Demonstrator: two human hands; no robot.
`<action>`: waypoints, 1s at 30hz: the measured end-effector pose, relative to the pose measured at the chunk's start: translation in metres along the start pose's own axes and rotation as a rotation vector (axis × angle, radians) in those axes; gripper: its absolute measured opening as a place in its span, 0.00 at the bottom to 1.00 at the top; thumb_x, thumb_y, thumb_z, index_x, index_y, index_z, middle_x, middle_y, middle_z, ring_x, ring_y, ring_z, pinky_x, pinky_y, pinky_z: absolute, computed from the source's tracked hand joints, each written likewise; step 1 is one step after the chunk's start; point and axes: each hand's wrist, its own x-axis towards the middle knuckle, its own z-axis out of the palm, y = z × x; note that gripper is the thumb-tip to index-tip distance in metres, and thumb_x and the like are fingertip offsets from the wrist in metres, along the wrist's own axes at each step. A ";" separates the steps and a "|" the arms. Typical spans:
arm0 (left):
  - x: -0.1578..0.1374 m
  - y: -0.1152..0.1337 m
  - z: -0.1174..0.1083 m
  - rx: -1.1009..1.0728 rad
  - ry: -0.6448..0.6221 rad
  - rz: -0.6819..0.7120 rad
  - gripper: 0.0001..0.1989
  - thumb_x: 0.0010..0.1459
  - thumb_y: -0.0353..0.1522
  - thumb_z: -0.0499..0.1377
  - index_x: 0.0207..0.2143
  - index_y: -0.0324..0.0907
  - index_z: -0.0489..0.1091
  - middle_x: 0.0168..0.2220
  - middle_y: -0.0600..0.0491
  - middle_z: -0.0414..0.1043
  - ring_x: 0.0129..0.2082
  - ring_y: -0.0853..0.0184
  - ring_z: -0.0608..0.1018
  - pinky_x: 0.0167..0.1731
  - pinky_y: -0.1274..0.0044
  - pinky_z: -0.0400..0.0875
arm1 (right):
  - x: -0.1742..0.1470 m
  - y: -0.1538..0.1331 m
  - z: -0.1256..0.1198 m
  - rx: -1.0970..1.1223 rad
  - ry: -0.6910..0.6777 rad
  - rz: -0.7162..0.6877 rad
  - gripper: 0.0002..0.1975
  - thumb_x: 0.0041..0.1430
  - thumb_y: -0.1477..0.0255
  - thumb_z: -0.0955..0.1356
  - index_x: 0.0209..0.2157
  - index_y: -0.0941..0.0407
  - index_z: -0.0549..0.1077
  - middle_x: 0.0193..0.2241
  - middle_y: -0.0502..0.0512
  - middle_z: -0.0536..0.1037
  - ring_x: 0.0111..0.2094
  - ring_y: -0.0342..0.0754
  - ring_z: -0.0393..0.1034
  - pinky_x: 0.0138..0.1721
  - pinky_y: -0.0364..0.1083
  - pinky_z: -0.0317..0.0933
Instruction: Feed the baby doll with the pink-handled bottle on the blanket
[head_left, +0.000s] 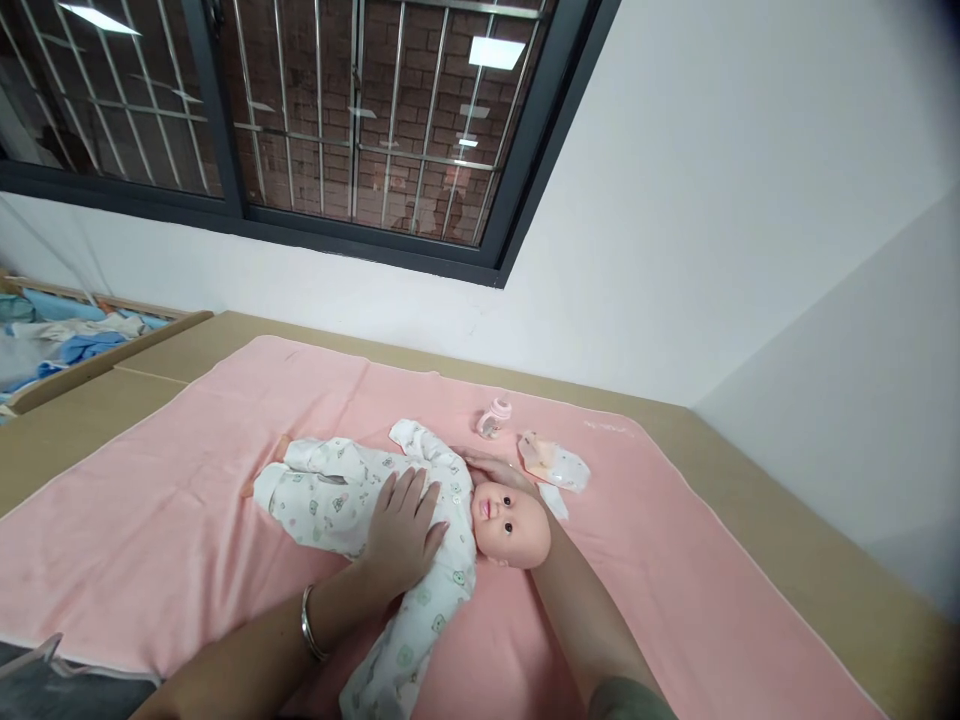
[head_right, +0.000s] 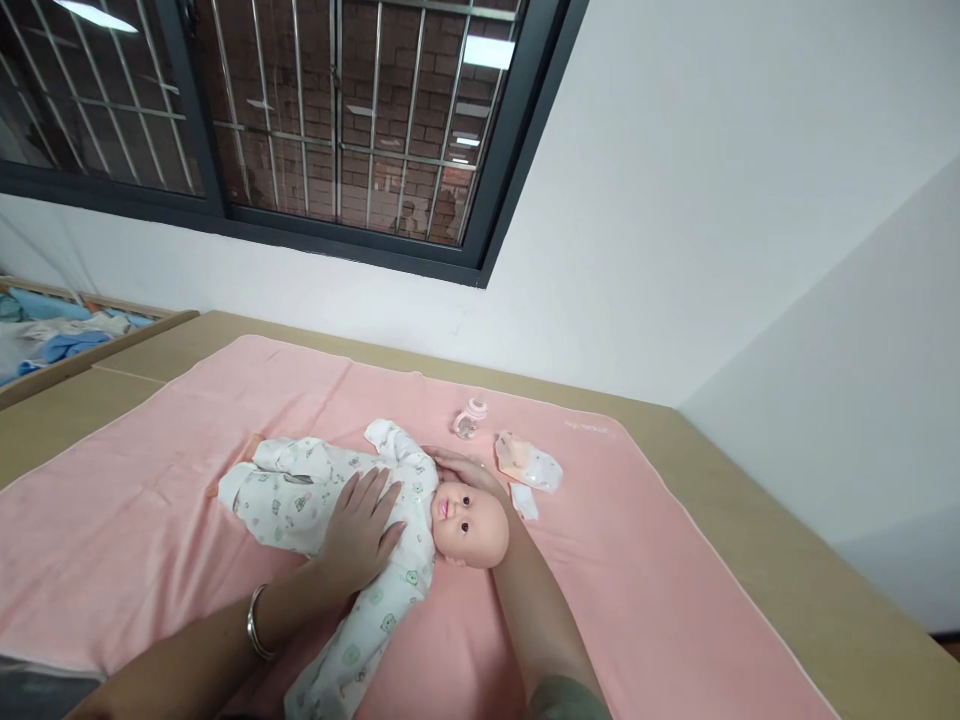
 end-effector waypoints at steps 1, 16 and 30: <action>-0.001 0.001 0.000 -0.001 -0.007 0.004 0.23 0.74 0.36 0.58 0.65 0.37 0.78 0.66 0.36 0.80 0.67 0.45 0.80 0.68 0.52 0.72 | 0.003 0.000 -0.003 0.029 -0.026 0.028 0.28 0.65 0.52 0.69 0.58 0.53 0.80 0.56 0.61 0.86 0.64 0.57 0.79 0.69 0.57 0.70; -0.002 0.002 -0.010 -0.086 0.055 0.038 0.23 0.70 0.31 0.59 0.64 0.37 0.76 0.64 0.36 0.81 0.65 0.44 0.81 0.68 0.50 0.74 | -0.004 0.030 -0.047 0.431 -0.192 0.159 0.36 0.53 0.52 0.83 0.59 0.52 0.80 0.65 0.62 0.81 0.64 0.56 0.80 0.75 0.57 0.65; 0.004 -0.002 -0.030 -0.334 0.183 0.164 0.21 0.67 0.21 0.58 0.59 0.43 0.74 0.47 0.46 0.88 0.52 0.55 0.88 0.60 0.57 0.84 | -0.026 0.021 -0.098 -0.604 0.166 0.305 0.46 0.53 0.75 0.76 0.74 0.59 0.71 0.72 0.70 0.73 0.68 0.65 0.74 0.71 0.57 0.67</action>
